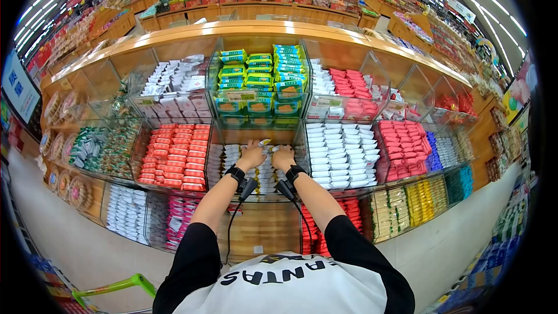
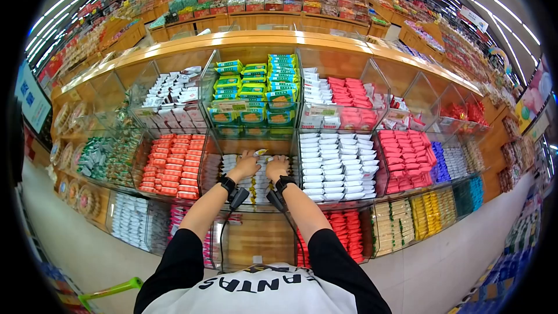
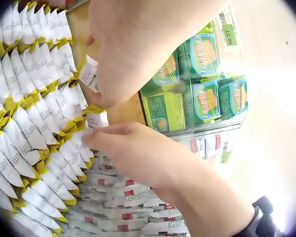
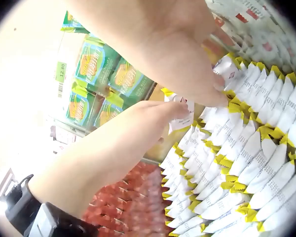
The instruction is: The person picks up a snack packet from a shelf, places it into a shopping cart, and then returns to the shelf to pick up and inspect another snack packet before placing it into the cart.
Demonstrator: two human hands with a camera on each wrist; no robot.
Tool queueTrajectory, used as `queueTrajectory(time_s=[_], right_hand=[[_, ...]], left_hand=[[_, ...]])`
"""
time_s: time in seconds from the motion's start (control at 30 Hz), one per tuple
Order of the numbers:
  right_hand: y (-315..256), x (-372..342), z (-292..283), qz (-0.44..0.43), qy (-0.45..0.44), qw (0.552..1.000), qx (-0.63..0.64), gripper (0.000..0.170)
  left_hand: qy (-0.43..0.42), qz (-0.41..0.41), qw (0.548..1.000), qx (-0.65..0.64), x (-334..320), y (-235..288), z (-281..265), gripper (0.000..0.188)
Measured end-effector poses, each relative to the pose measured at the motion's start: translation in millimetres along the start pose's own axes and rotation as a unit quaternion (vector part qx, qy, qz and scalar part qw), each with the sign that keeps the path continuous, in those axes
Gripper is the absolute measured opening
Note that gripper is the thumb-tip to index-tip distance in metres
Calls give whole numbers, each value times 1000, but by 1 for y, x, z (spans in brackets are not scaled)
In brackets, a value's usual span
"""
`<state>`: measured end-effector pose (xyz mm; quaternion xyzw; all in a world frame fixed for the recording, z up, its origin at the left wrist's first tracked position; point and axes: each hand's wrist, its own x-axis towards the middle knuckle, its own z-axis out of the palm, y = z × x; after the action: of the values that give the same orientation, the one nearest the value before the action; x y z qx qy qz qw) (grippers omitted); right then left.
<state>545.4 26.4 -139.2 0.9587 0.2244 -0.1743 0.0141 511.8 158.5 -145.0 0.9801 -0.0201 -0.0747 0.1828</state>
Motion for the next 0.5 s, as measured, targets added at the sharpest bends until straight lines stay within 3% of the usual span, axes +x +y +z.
queueTrajectory(time_s=[0.2,0.37,0.5], right_hand=[[-7,-18,-16,-54,-4,998,-23,35],[-11,-36,-28,-123,-6,991,-59,38],[-16,-61,-43,-158,-25,987,1,42]], left_hand=[[-7,-41,998,-52,-11,4,-16,37],[69,57,989,-119,-10,-10,-11,28],[100,109,979,-140,-29,1,-26,25]])
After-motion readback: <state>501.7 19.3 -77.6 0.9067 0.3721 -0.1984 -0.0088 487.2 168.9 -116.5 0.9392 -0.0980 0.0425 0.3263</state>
